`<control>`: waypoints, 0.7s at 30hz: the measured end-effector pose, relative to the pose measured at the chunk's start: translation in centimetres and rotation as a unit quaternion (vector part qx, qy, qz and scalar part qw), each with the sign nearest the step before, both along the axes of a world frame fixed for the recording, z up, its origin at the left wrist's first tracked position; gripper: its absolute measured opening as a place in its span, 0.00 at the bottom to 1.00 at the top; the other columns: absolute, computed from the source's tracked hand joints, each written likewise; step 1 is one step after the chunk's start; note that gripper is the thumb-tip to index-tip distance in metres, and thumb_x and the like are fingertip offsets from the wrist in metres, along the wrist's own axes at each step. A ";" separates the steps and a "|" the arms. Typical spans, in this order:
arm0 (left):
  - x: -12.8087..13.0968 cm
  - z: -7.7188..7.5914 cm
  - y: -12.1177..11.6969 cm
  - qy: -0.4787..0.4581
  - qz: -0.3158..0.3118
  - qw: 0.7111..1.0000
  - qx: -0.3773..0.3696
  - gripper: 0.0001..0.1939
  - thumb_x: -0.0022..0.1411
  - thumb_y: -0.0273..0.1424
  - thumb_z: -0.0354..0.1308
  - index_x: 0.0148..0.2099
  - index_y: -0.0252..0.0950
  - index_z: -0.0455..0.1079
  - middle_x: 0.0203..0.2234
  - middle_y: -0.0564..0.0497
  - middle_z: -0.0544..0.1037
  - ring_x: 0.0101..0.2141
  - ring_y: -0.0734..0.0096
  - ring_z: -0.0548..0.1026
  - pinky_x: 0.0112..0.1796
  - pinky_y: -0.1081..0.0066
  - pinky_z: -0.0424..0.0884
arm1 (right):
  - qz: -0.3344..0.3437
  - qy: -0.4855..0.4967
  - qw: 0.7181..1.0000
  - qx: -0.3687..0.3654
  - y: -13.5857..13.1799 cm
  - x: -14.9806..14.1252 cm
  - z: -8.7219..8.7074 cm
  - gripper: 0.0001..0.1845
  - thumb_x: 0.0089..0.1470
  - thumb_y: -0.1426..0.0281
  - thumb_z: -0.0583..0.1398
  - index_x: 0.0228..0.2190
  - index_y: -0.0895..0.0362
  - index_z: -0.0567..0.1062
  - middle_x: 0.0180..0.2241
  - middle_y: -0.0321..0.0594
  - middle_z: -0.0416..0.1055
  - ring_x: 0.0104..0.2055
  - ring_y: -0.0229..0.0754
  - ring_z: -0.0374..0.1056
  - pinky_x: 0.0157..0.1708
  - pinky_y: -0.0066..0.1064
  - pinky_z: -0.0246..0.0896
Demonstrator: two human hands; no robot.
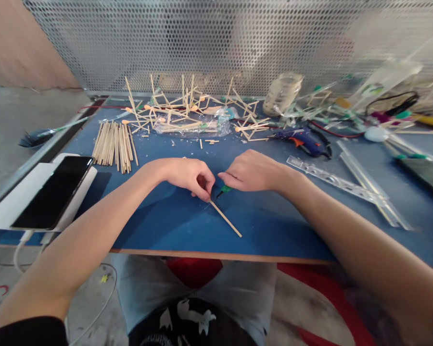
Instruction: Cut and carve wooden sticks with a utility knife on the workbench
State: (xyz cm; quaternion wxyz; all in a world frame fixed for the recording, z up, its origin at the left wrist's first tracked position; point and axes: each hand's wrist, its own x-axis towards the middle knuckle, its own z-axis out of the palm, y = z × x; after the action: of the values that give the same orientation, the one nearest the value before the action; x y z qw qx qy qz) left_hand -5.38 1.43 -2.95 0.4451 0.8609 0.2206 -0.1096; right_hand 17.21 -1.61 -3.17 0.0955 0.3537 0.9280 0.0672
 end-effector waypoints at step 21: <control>-0.1 -0.3 0.1 -0.006 -0.007 1.000 0.001 0.11 0.59 0.41 0.64 0.33 0.39 0.77 0.24 0.56 0.79 0.26 0.76 0.75 0.30 0.75 0.64 | -0.007 0.019 1.000 0.019 0.0 0.1 -0.1 0.34 0.68 0.60 0.44 0.22 0.59 0.80 0.24 0.50 0.77 0.24 0.39 0.63 0.27 0.35 0.36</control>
State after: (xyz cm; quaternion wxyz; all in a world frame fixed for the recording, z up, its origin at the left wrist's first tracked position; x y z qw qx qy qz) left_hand -5.43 1.57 -3.27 0.4446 0.8637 0.2122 -0.1070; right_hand 17.36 -1.61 -3.32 0.0721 0.3633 0.9257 0.0773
